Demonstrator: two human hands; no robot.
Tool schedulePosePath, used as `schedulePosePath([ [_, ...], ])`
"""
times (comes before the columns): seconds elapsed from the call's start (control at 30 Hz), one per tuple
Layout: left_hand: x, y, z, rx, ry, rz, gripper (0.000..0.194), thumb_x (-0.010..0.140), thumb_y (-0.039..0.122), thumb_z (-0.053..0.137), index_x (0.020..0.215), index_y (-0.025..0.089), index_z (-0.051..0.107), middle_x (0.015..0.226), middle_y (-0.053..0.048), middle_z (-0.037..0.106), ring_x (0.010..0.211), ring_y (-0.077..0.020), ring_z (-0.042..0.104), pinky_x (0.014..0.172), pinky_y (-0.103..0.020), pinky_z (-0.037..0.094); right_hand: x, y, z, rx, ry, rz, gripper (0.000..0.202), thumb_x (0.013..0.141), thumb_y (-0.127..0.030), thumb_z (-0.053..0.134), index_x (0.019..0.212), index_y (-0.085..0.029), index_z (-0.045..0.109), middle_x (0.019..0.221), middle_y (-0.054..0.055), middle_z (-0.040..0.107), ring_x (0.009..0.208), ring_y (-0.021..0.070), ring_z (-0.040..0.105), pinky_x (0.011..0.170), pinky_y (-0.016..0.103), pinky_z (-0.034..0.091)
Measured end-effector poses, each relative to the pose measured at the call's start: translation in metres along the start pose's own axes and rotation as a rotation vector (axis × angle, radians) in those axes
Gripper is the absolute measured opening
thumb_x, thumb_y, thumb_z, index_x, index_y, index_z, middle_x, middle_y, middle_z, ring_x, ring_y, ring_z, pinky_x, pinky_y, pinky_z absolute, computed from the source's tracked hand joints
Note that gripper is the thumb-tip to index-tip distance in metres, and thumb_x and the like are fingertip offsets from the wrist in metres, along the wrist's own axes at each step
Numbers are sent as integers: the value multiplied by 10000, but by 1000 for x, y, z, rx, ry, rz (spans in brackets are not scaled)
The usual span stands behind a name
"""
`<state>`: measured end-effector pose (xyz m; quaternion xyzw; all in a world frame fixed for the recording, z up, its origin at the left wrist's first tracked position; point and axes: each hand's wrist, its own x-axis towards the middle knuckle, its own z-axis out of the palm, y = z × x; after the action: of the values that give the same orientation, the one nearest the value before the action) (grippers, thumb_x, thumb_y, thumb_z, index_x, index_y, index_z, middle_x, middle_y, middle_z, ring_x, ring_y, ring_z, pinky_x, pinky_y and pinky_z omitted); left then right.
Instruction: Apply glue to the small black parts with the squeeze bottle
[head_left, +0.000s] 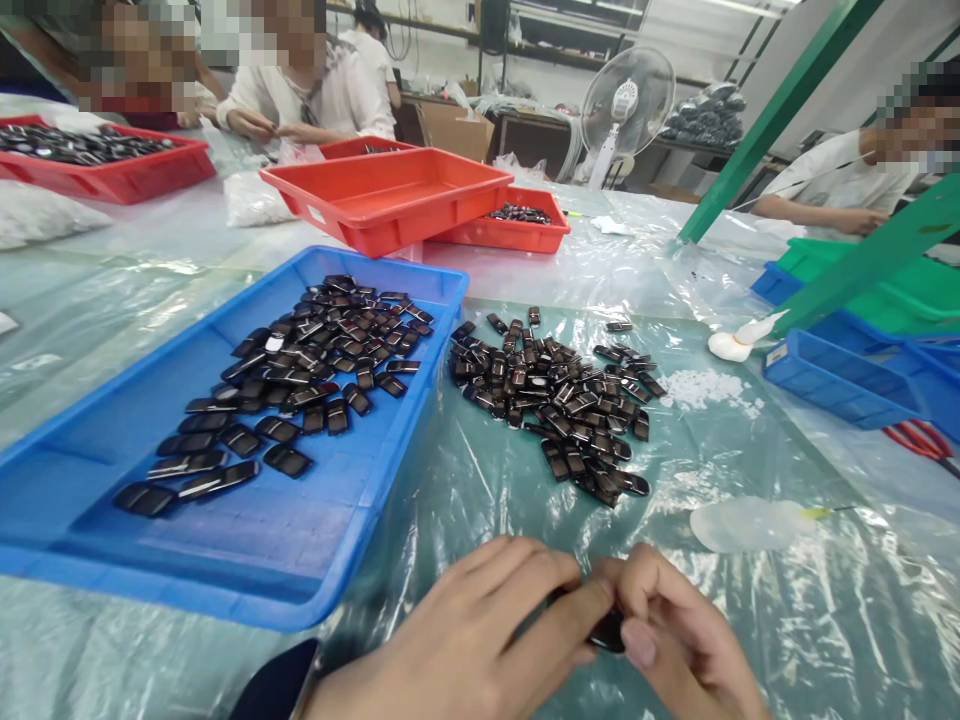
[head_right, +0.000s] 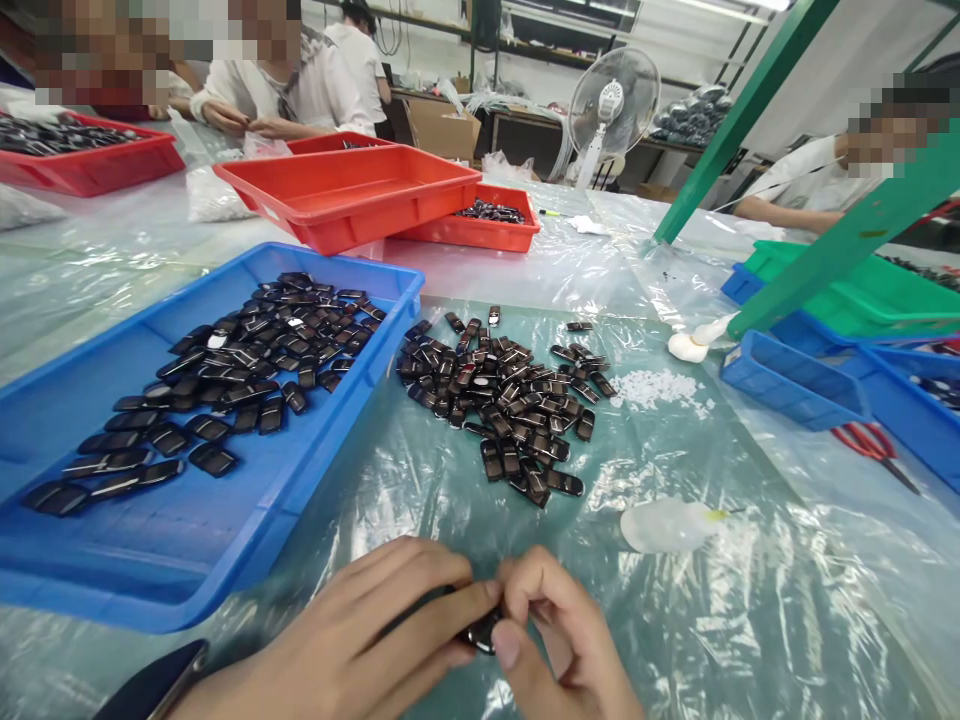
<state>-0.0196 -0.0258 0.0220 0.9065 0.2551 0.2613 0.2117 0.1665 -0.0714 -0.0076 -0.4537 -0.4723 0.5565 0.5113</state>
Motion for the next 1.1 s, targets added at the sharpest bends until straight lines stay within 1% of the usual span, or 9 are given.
schedulePosePath([
  [0.17, 1, -4, 0, 19, 15, 12, 280, 1085, 209, 402, 1283, 116, 577, 1034, -94, 699, 927, -219, 661, 838, -352, 580, -2, -1, 0, 70, 36, 56, 194, 973, -510, 599, 949, -323, 557, 755, -55, 440, 637, 128, 359, 606, 247, 297],
  [0.3, 3, -6, 2, 16, 53, 16, 266, 1083, 205, 419, 1259, 106, 593, 1024, -80, 688, 915, -202, 646, 818, -327, 572, 0, -7, -6, 103, 50, 120, 187, 975, -495, 610, 931, -313, 618, 764, -39, 514, 649, 123, 452, 630, 261, 331],
  [0.4, 3, -5, 3, 12, 60, 18, 260, 1082, 209, 429, 1245, 99, 599, 1011, -72, 677, 912, -195, 636, 826, -320, 566, 0, -10, -11, 139, 40, 151, 182, 953, -495, 647, 908, -319, 630, 746, -44, 527, 644, 120, 476, 633, 265, 336],
  [0.5, 1, -6, 4, 36, 68, 29, 267, 1081, 187, 426, 1273, 94, 586, 1036, -79, 664, 945, -199, 627, 847, -325, 558, 0, -10, -14, 173, 4, 182, 179, 937, -502, 670, 922, -327, 636, 719, -56, 491, 618, 108, 467, 616, 265, 318],
  [0.63, -3, -8, 5, 122, 10, 73, 331, 1050, 91, 455, 1372, 82, 536, 1070, -94, 647, 977, -226, 604, 864, -372, 544, 0, -7, -15, 201, -52, 204, 184, 937, -497, 676, 939, -315, 650, 721, -57, 492, 621, 99, 447, 631, 272, 315],
  [0.7, -4, -9, 6, 150, 3, 86, 337, 1054, 77, 429, 1369, 76, 547, 1076, -102, 648, 989, -232, 598, 868, -376, 541, 1, -5, -17, 221, -89, 218, 185, 945, -495, 668, 946, -311, 643, 697, -61, 486, 609, 98, 419, 624, 272, 302],
  [0.87, -2, -8, 5, 225, 97, 134, 362, 1096, 119, 314, 1253, 84, 638, 1002, -85, 682, 940, -214, 617, 831, -343, 538, 3, -2, -23, 261, -185, 253, 211, 933, -490, 691, 966, -296, 615, 662, -78, 476, 578, 86, 367, 633, 274, 279],
  [0.97, 0, -6, 2, 289, 117, 177, 399, 1106, 130, 274, 1254, 90, 642, 1020, -74, 713, 950, -212, 632, 860, -344, 529, 4, -3, -24, 279, -239, 283, 234, 919, -480, 716, 1013, -296, 607, 669, -81, 507, 567, 75, 388, 632, 263, 297],
  [1.1, -1, -2, -4, 329, 128, 201, 452, 1121, 156, 216, 1245, 131, 650, 1085, -30, 748, 1003, -178, 655, 898, -288, 512, 7, -2, -24, 303, -308, 319, 348, 875, -517, 752, 1105, -304, 601, 743, -67, 536, 628, 74, 495, 654, 240, 362],
])
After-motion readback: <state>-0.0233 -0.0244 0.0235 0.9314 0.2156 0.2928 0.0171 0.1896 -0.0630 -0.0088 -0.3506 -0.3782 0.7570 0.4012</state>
